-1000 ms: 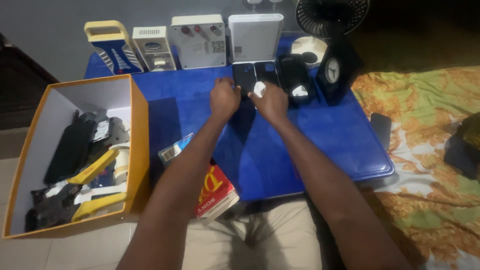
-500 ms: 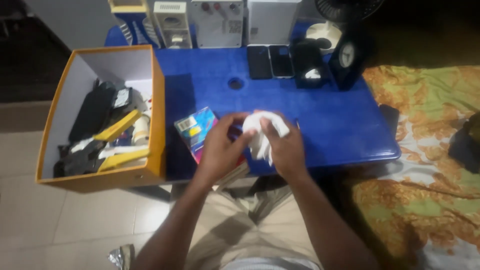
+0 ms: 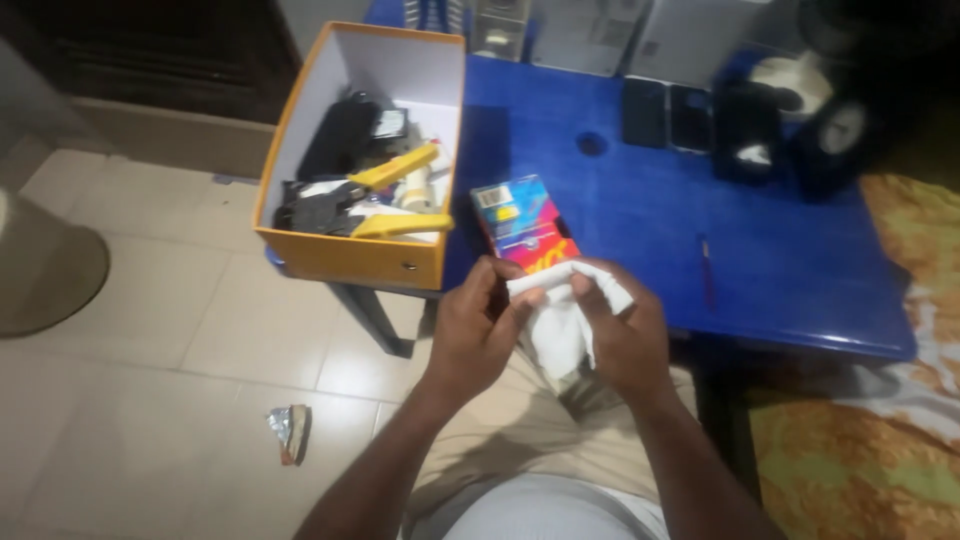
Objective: Cleaning various electronic items including a solar lamp, a phone, and a crimping tool using a white cloth.
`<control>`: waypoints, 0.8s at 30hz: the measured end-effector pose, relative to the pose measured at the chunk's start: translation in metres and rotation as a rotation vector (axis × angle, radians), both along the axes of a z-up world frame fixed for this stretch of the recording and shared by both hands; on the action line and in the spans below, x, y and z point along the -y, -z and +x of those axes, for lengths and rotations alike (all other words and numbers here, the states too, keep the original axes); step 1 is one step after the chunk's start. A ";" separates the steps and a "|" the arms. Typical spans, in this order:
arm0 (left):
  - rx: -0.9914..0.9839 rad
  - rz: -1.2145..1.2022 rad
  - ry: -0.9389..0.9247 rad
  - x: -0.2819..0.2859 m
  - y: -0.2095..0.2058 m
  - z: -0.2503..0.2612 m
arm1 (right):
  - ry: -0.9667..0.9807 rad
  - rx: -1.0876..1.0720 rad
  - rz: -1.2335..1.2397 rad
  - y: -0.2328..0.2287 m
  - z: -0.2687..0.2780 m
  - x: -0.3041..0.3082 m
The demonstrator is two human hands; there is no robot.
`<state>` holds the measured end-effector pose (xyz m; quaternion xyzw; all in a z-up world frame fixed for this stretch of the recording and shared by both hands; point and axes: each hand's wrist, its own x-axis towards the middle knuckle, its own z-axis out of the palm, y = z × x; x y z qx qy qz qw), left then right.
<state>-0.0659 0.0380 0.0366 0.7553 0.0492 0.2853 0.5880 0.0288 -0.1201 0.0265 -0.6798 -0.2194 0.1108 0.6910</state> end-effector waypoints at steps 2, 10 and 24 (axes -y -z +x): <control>0.021 0.003 0.012 -0.004 -0.002 -0.005 | -0.005 0.029 -0.012 -0.002 0.000 -0.006; 0.067 0.092 -0.020 -0.029 -0.023 -0.017 | 0.071 -0.052 0.067 -0.004 0.018 -0.028; 0.095 0.494 -0.434 -0.128 -0.044 -0.018 | -0.152 0.076 0.084 -0.064 0.060 -0.135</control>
